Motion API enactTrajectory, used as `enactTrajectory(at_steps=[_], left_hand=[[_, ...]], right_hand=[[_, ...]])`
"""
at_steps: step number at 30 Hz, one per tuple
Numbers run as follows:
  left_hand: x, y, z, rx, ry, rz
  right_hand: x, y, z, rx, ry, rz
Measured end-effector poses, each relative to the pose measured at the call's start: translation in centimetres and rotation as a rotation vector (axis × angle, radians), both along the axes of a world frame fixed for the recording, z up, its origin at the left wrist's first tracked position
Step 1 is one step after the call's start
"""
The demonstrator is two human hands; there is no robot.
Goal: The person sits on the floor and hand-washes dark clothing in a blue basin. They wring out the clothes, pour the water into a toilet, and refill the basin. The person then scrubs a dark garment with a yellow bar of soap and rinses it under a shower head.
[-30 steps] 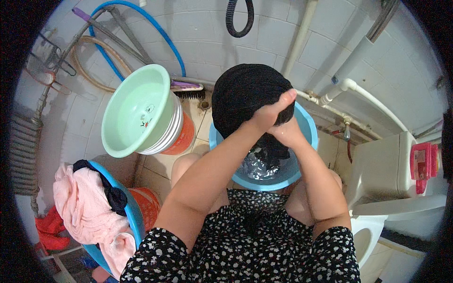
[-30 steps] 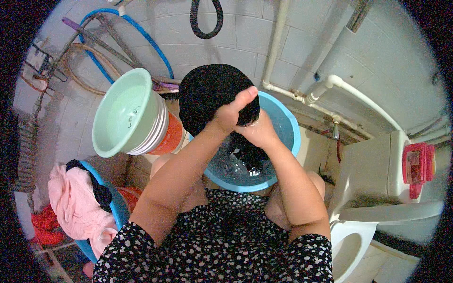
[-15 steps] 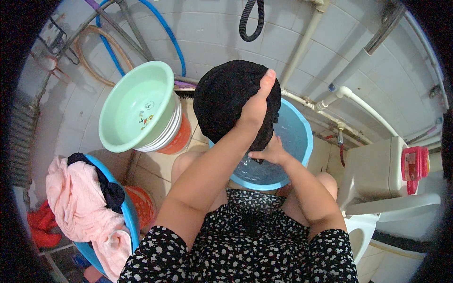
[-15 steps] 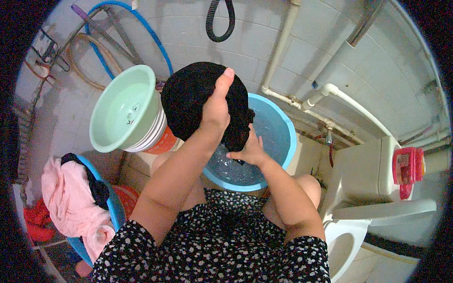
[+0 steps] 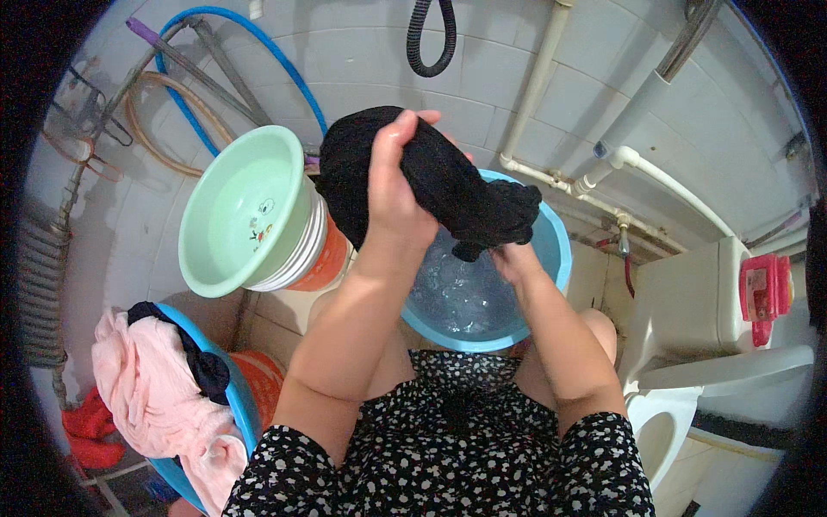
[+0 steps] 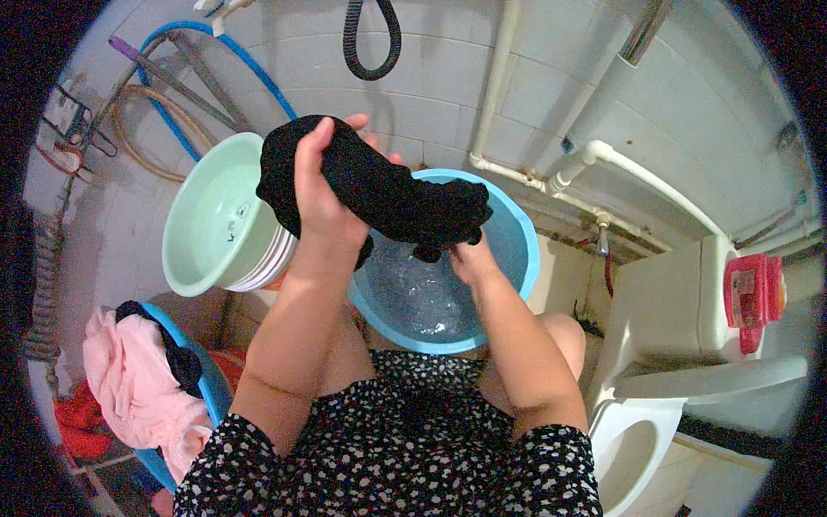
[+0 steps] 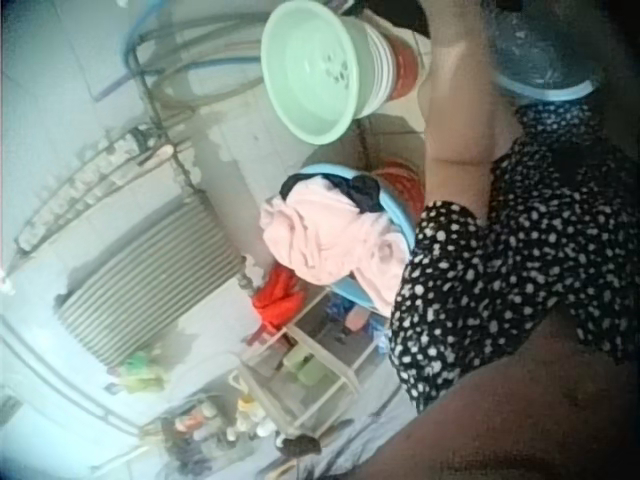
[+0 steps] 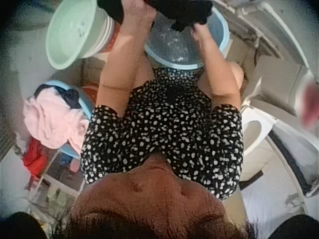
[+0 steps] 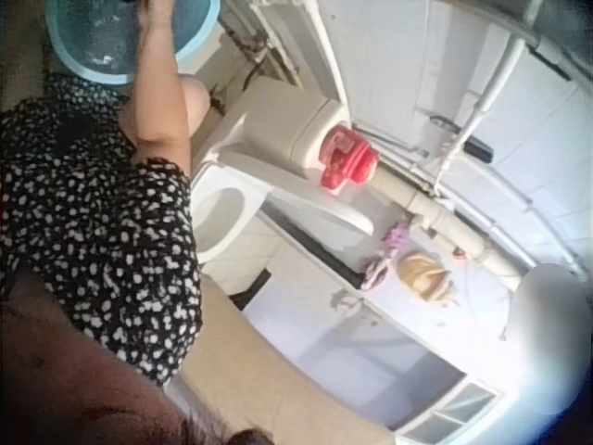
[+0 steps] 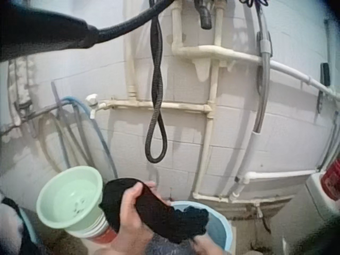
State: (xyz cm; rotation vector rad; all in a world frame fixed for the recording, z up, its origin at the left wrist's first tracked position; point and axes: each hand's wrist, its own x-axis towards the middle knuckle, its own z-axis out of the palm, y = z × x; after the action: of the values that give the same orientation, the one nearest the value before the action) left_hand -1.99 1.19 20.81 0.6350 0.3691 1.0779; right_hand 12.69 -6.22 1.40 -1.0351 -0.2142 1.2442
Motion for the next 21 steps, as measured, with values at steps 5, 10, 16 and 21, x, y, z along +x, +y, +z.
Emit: enactTrajectory(at_steps=[5,10,16,21], left_hand=[[-0.2,2.3,-2.4,-0.156,-0.013,-0.072],[1.2,1.8,-4.5,-0.062,0.191,-0.08],[2.3,0.0,-3.5,-0.131,-0.003,-0.352],[2.8,0.4,-4.1,-0.134,-0.035,-0.264]], right_hand=[[0.5,-0.5,6.8,0.34,0.241,0.028],[1.2,0.1,9.7,0.513,0.418,0.006],[0.9,0.3,10.8,0.577,0.592,0.057],[1.8,0.3,10.7,0.505,0.499,0.111]])
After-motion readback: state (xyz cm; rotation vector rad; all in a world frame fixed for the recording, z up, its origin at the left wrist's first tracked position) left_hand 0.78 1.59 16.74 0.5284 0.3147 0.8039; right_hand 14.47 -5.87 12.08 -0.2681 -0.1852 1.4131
